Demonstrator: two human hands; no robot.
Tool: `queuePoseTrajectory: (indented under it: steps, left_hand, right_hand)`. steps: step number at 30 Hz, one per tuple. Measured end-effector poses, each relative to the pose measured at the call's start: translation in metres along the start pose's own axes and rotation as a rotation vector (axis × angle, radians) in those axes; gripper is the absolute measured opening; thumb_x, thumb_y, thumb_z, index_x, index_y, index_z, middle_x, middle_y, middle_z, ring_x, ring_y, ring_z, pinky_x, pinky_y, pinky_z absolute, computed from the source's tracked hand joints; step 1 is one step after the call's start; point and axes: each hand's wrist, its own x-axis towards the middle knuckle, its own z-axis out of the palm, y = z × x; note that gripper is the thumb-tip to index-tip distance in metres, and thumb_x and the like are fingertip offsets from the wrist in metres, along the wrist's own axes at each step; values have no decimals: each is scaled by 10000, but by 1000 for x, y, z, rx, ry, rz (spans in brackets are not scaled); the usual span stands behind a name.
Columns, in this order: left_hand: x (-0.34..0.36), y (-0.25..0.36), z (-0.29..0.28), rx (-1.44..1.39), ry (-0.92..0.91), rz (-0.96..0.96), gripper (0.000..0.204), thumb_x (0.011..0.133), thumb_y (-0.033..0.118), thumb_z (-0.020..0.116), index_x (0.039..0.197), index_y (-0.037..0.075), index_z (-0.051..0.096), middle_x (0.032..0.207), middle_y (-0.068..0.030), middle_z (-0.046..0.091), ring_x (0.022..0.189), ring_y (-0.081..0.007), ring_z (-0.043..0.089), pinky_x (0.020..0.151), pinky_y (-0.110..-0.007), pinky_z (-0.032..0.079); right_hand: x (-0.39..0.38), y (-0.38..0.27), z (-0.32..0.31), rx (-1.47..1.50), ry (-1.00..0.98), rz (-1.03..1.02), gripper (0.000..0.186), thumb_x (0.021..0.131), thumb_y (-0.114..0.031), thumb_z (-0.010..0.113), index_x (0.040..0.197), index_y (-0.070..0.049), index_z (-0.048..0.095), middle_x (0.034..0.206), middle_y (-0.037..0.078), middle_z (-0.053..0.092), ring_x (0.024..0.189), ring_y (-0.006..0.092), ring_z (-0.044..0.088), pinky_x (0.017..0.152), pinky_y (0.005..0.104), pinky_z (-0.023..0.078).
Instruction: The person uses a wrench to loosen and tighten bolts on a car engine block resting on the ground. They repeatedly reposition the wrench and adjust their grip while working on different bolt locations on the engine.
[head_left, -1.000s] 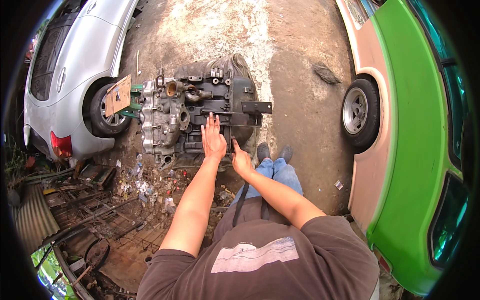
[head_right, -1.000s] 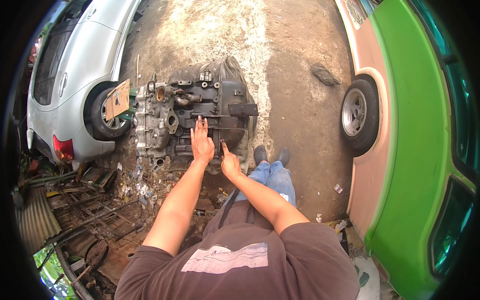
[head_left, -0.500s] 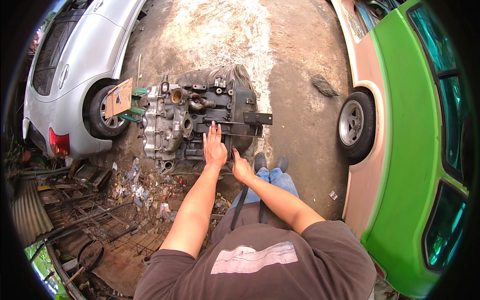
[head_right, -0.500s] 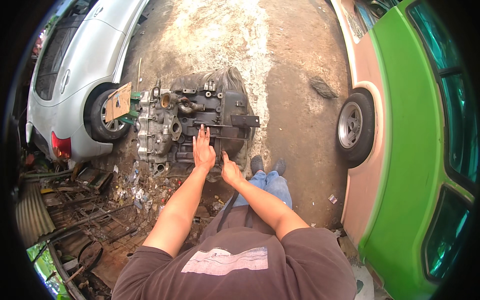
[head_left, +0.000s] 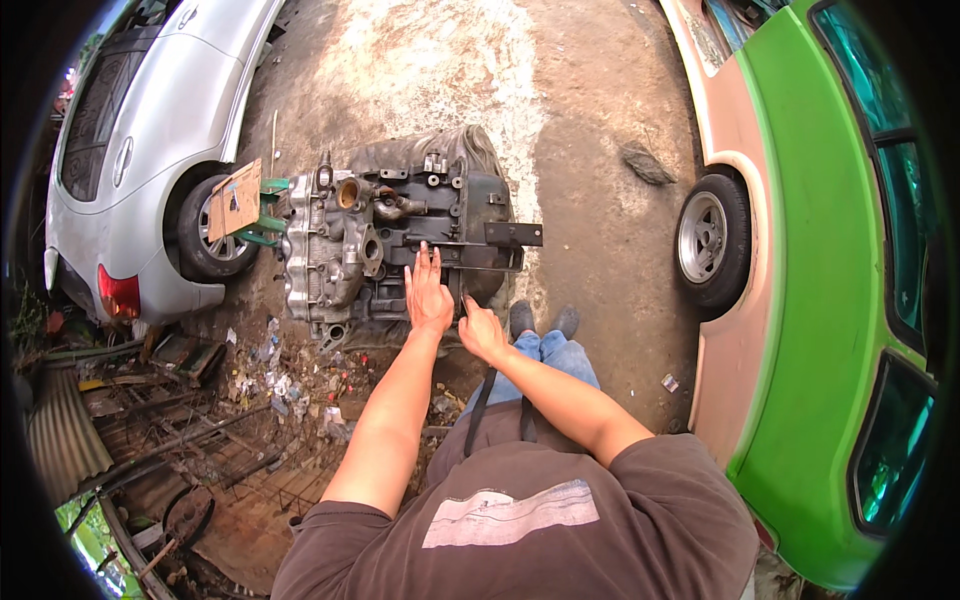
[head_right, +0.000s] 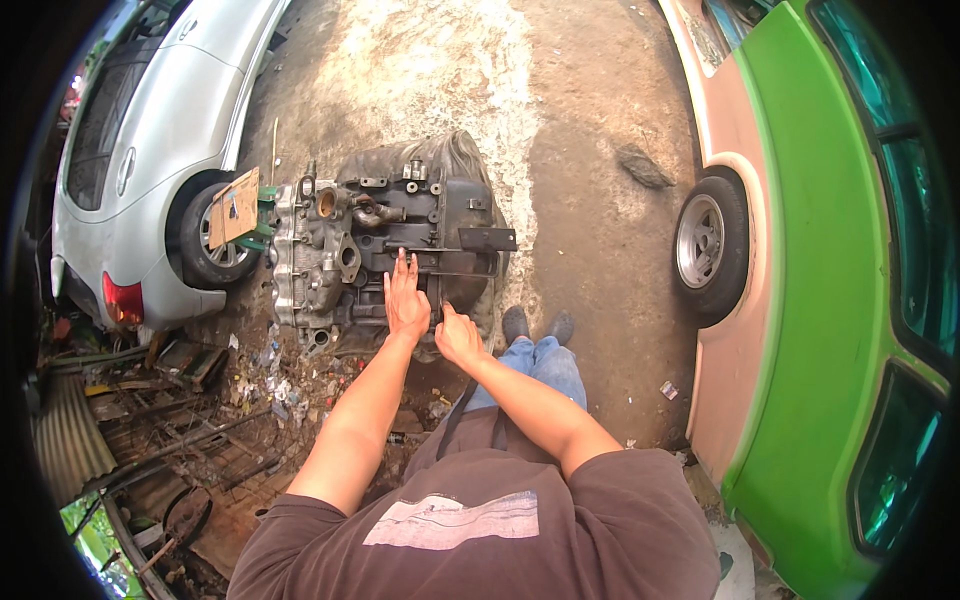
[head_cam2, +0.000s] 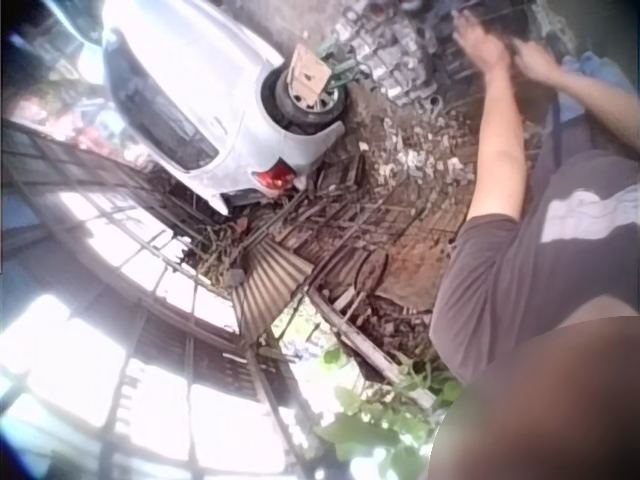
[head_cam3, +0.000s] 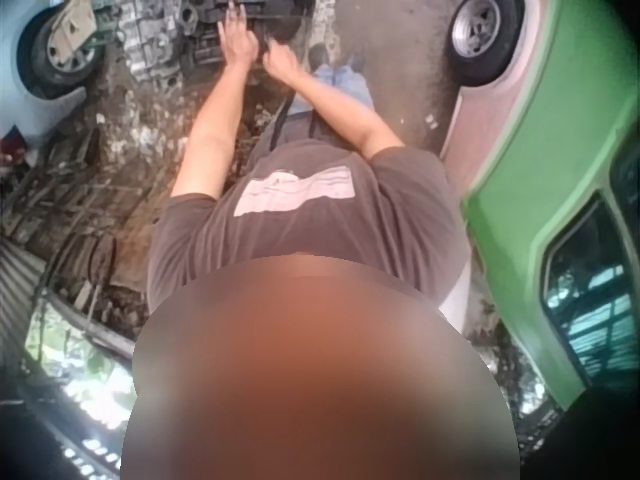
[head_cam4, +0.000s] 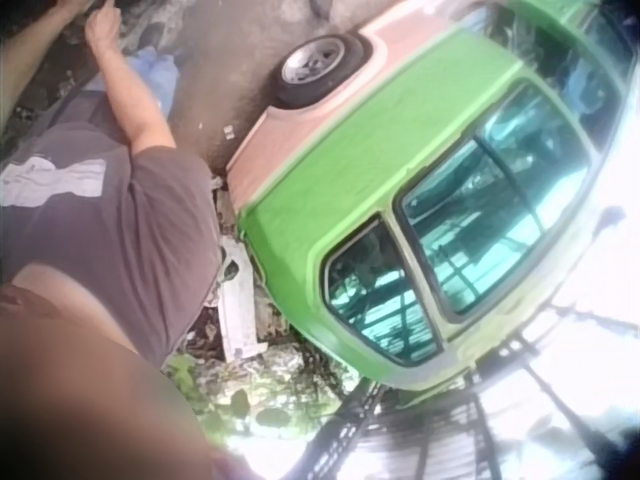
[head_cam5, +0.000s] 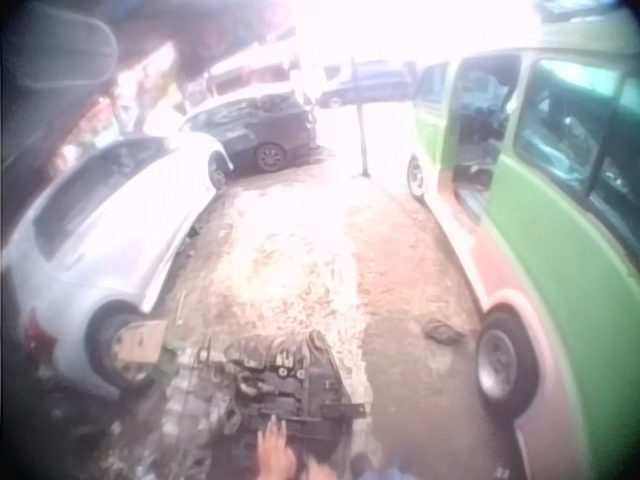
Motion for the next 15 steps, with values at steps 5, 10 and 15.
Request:
queuePoseTrajectory:
  steps: [5, 10, 15]
  left_hand:
    - [0, 1, 0, -3, -4, -15, 766, 842, 49, 478, 1569, 138, 256, 1657, -73, 137, 1503, -263, 214, 1237, -469, 130]
    - [-1, 4, -3, 9, -3, -12, 775, 842, 55, 486, 1574, 142, 245, 1659, -73, 132, 1506, -255, 209, 1238, -461, 121]
    - [-2, 6, -6, 18, -34, -23, 765, 851, 60, 480, 1574, 126, 239, 1662, -76, 117, 1506, -250, 209, 1237, -460, 118]
  right_hand:
    - [39, -7, -28, -73, -155, 32, 379, 814, -135, 508, 1095, 56, 675, 1100, 343, 629, 1112, 475, 593, 986, 501, 476]
    - [87, -16, -61, -4, -592, 132, 325, 844, -144, 477, 653, 78, 618, 639, 208, 648, 477, 259, 618, 458, 402, 499]
    - [73, -25, -62, -124, -493, 118, 293, 853, -127, 477, 788, 98, 654, 710, 220, 689, 539, 295, 680, 525, 408, 564]
